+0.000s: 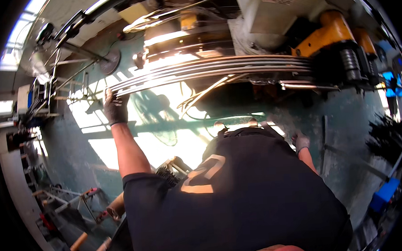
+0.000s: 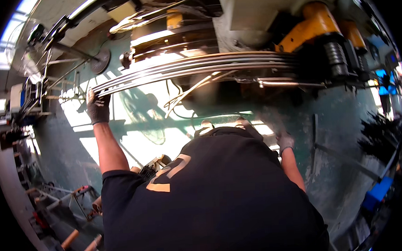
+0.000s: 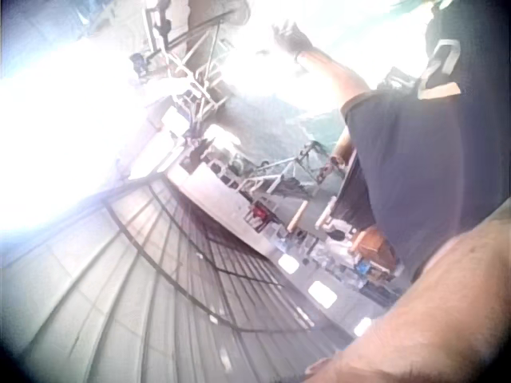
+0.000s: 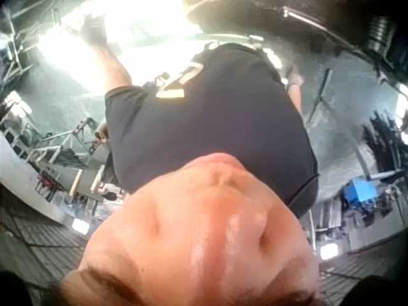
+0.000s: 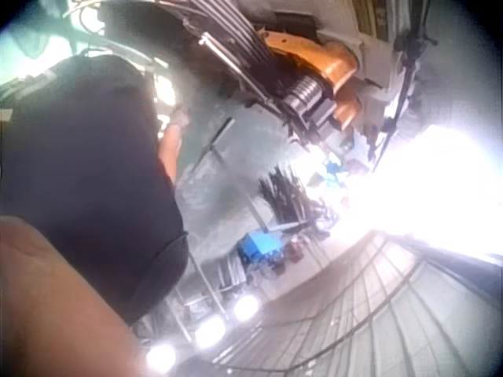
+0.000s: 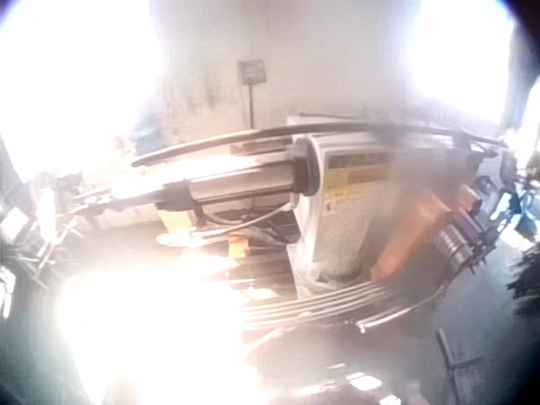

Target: The person repeatedly picks up bundles of long metal rods from a floor rack, inserts them into a yellow bending machine, and operates the machine to bend the rods. The bent rods are then removed and placed onto a nearby rack. The process is repeated multiple times throughout the clip.

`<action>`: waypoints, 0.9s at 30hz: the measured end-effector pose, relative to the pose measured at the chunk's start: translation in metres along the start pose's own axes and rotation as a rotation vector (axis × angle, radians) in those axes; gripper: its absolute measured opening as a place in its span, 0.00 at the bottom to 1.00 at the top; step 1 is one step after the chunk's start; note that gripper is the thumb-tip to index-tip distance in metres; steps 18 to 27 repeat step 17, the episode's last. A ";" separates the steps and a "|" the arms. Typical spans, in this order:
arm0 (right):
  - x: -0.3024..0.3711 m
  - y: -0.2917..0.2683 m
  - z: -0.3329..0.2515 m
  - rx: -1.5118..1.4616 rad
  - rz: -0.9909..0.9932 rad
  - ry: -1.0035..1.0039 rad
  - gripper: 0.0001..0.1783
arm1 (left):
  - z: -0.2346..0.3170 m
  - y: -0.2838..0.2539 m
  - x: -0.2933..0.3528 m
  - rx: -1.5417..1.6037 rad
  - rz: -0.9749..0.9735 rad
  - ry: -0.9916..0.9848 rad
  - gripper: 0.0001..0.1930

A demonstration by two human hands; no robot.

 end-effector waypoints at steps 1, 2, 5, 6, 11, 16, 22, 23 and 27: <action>0.011 0.005 -0.011 0.030 -0.019 -0.047 0.15 | 0.002 0.000 0.002 0.160 0.024 -0.099 0.16; 0.017 0.006 -0.024 0.156 -0.037 -0.058 0.16 | 0.000 -0.020 0.000 0.196 0.051 -0.137 0.17; 0.026 0.007 -0.035 0.111 -0.070 -0.080 0.16 | -0.004 -0.025 -0.009 0.160 0.009 -0.151 0.21; 0.029 0.009 -0.036 0.091 -0.078 -0.099 0.15 | -0.008 -0.032 -0.013 0.132 0.022 -0.187 0.22; 0.029 0.035 -0.053 0.172 -0.181 -0.062 0.15 | 0.001 -0.003 0.007 -0.096 0.021 -0.283 0.24; -0.010 0.068 -0.060 1.641 -0.013 -1.143 0.12 | 0.006 -0.018 0.008 -0.008 -0.033 -0.302 0.30; -0.020 0.077 -0.064 1.818 -0.025 -1.009 0.20 | 0.005 -0.022 0.007 -0.016 -0.014 -0.290 0.36; -0.020 0.077 -0.064 1.818 -0.025 -1.009 0.20 | 0.005 -0.022 0.007 -0.016 -0.014 -0.290 0.36; -0.020 0.077 -0.064 1.818 -0.025 -1.009 0.20 | 0.005 -0.022 0.007 -0.016 -0.014 -0.290 0.36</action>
Point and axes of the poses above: each hand's wrist, its own x-axis away from the middle knuckle, its own y-axis out of the palm, z = x × y, the point moved 3 cm from there along -x, towards the middle knuckle, and after that the axes turned 8 degrees about y, right-handed, at the moved point
